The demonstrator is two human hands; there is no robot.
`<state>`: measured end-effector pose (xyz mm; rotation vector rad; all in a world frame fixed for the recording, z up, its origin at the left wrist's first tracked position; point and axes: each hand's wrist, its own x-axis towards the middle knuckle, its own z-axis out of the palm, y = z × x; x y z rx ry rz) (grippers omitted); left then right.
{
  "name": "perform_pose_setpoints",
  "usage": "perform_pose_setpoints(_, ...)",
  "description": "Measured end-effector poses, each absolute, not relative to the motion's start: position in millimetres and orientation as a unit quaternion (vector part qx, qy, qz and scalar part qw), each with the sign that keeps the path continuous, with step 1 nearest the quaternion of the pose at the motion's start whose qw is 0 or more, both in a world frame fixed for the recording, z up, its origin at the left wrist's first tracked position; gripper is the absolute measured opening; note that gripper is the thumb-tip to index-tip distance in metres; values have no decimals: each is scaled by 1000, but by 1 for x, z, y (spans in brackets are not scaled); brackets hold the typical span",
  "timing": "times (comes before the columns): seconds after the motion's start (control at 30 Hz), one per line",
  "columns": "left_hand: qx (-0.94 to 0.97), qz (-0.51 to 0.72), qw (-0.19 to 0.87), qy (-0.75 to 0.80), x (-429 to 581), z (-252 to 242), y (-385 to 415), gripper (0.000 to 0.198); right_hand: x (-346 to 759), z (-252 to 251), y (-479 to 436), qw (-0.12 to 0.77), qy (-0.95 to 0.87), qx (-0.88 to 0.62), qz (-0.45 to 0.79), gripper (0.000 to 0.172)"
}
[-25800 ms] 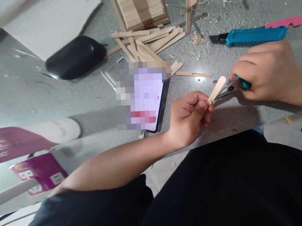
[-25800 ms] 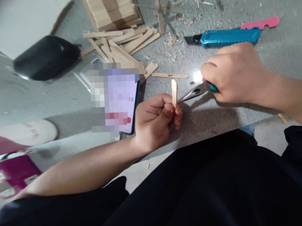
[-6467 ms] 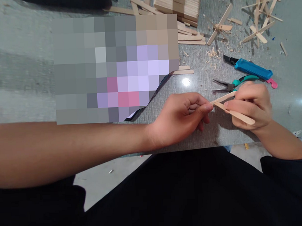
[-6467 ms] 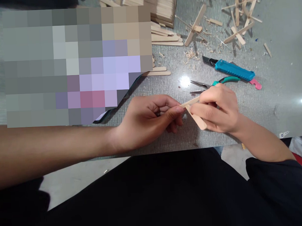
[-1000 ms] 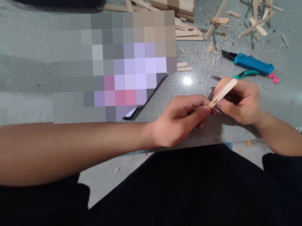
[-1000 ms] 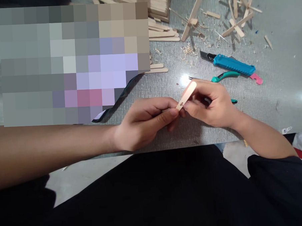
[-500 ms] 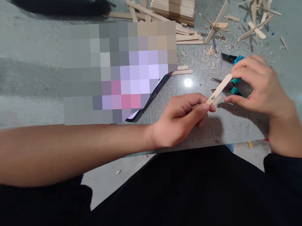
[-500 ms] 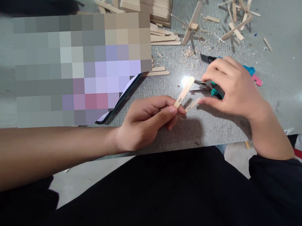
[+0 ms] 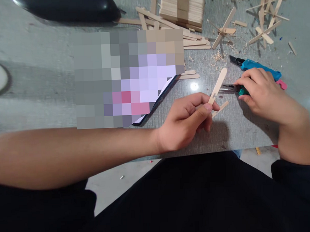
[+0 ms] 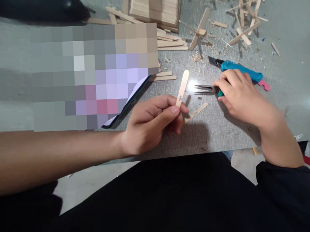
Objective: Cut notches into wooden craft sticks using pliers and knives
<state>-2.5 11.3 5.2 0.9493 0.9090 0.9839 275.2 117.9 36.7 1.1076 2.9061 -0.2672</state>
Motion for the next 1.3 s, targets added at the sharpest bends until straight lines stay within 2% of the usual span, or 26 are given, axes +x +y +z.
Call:
perform_pose_setpoints(0.17,409,457,673,414,-1,4,10,21,271,40,119,-52,939,310,-138,44)
perform_pose_setpoints(0.3,402,470,669,412,-2,4,9,23,267,40,120,-119,941,262,-175,36)
perform_pose_setpoints(0.43,415,485,657,402,-3,3,9,24,263,29,118,-163,947,240,-140,30)
perform_pose_setpoints(0.5,429,487,651,395,-3,2,9,25,261,23,116,-161,945,259,-119,27)
perform_pose_setpoints(0.7,435,491,652,379,-2,1,8,27,255,16,106,-135,939,297,-112,40)
perform_pose_setpoints(1.03,427,474,683,357,-1,0,9,35,248,15,98,-177,938,275,-117,29)
perform_pose_setpoints(1.3,426,473,686,353,0,-1,8,41,246,14,93,-161,933,303,-107,33)
